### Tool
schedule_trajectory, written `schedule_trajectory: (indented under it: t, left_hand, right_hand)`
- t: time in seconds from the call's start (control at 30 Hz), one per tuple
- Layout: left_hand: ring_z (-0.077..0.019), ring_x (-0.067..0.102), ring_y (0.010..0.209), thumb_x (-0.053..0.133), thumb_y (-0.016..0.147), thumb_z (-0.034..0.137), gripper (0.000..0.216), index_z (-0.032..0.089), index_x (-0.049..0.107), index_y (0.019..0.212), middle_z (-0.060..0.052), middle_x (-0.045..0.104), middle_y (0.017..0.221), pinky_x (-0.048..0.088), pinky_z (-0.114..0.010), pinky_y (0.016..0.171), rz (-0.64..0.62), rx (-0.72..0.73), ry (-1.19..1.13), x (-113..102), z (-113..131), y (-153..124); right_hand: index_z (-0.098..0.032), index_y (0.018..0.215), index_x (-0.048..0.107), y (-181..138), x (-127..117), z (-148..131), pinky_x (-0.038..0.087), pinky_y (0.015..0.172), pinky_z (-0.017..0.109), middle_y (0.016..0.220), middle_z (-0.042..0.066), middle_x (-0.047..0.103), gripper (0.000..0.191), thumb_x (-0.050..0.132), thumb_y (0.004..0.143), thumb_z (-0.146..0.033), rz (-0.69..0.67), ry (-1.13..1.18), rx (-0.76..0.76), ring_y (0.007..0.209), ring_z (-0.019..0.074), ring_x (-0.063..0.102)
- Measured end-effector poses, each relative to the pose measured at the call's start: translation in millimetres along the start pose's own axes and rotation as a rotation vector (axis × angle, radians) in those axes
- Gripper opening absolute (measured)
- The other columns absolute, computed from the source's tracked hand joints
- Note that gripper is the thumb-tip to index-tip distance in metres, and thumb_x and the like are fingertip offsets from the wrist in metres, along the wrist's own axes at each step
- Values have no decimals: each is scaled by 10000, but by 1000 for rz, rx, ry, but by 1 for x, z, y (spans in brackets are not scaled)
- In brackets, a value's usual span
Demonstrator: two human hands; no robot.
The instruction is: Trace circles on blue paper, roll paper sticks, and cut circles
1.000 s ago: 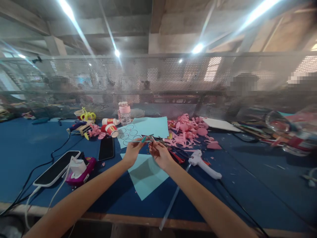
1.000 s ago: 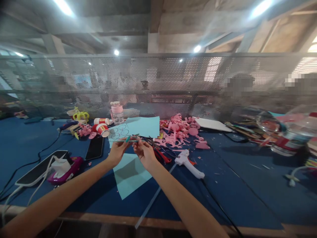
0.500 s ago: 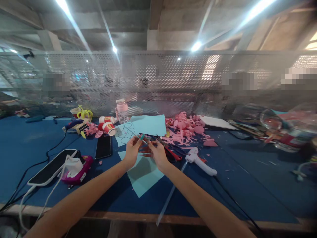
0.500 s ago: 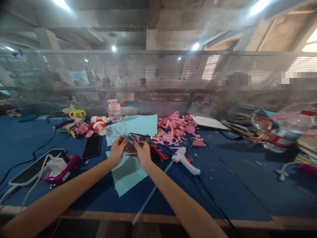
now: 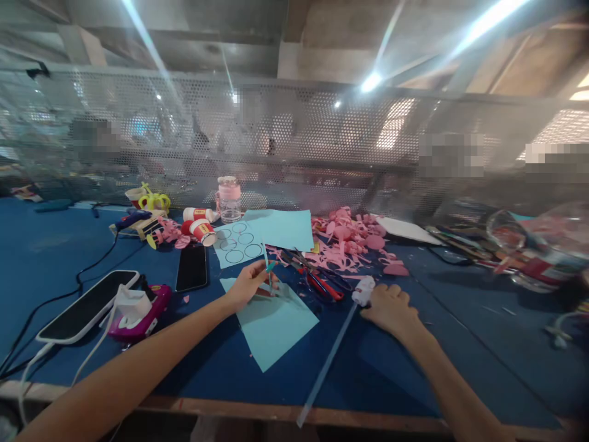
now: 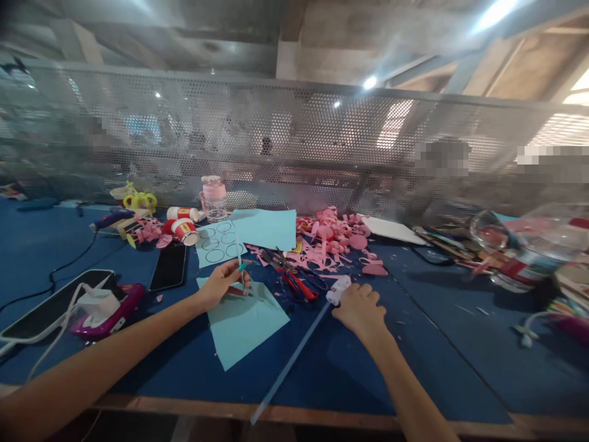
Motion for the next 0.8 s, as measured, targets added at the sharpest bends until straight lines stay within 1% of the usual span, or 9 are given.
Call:
schedule_trajectory:
  t: [0.13,0.2,0.27,0.33,0.4,0.47,0.6,0.73,0.8]
  left_hand:
    - [-155,618,628,614,713,502,476,164,510,1032,-15,585,716,545,-285,514,1,-31,22,-2,-3,0]
    - [-152,613,616,620,714,488,494,156,507,1062,-14,571,714,547,-293,510,-4,-35,26,-4,-4,1]
    - [-147,609,618,663,690,440,539,153,496,1115,-11,560,739,552,-315,533,-6,-48,23,-6,-8,2]
    - [-141,607,631,714,654,371,601,155,480,1163,-6,550,772,552,-337,572,-5,-61,8,-6,-11,4]
    - [-136,604,643,745,623,312,652,156,470,1193,-2,550,787,545,-343,609,-10,-72,-18,-6,-13,5]
    - [-129,600,645,757,610,285,659,143,483,1192,-9,573,791,529,-323,628,-21,-86,-38,-4,-14,6]
    - [-115,597,614,753,612,369,598,83,554,1098,-49,632,783,493,-277,626,-17,-122,-51,-4,-17,4]
    - [-120,604,578,763,562,448,617,74,590,1021,-46,647,736,487,-286,633,-32,-161,-74,-4,-19,3]
    - [-119,605,571,772,553,441,601,79,600,1000,-40,648,723,485,-284,636,-41,-176,-84,-2,-20,3]
  right_hand:
    - [12,956,542,16,10,-7,400,750,414,915,232,557,365,560,694,-240,36,-52,-146,921,348,532]
    - [0,922,547,23,4,-9,403,755,416,887,229,567,339,542,712,-266,133,-21,-177,905,344,536]
    - [-34,904,540,29,-9,-11,415,744,415,878,220,571,324,537,704,-289,286,93,-207,892,333,536]
    - [-82,859,540,33,-25,-17,423,751,412,861,197,577,272,525,693,-297,419,277,-312,877,315,537]
    - [-129,794,548,35,-40,-29,425,761,408,830,170,589,212,512,697,-314,467,522,-441,853,297,541]
    - [-164,749,561,37,-49,-44,434,738,393,787,132,607,206,513,710,-360,409,787,-502,799,271,552]
    - [-172,729,600,31,-48,-80,448,557,309,594,41,588,324,454,755,-461,240,1055,-532,570,184,547]
    - [-142,776,635,15,-28,-98,416,434,265,571,39,607,361,544,675,-477,-95,1542,-483,460,149,535]
    - [-131,777,642,7,-19,-100,398,401,247,555,42,613,373,602,635,-474,-206,1585,-487,428,134,522]
Point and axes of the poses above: each hand's wrist, its own y-axis towards the middle knuckle, its own x-axis out of the palm, z = x × y, the point moved 5 cm from there along y, towards the middle knuckle
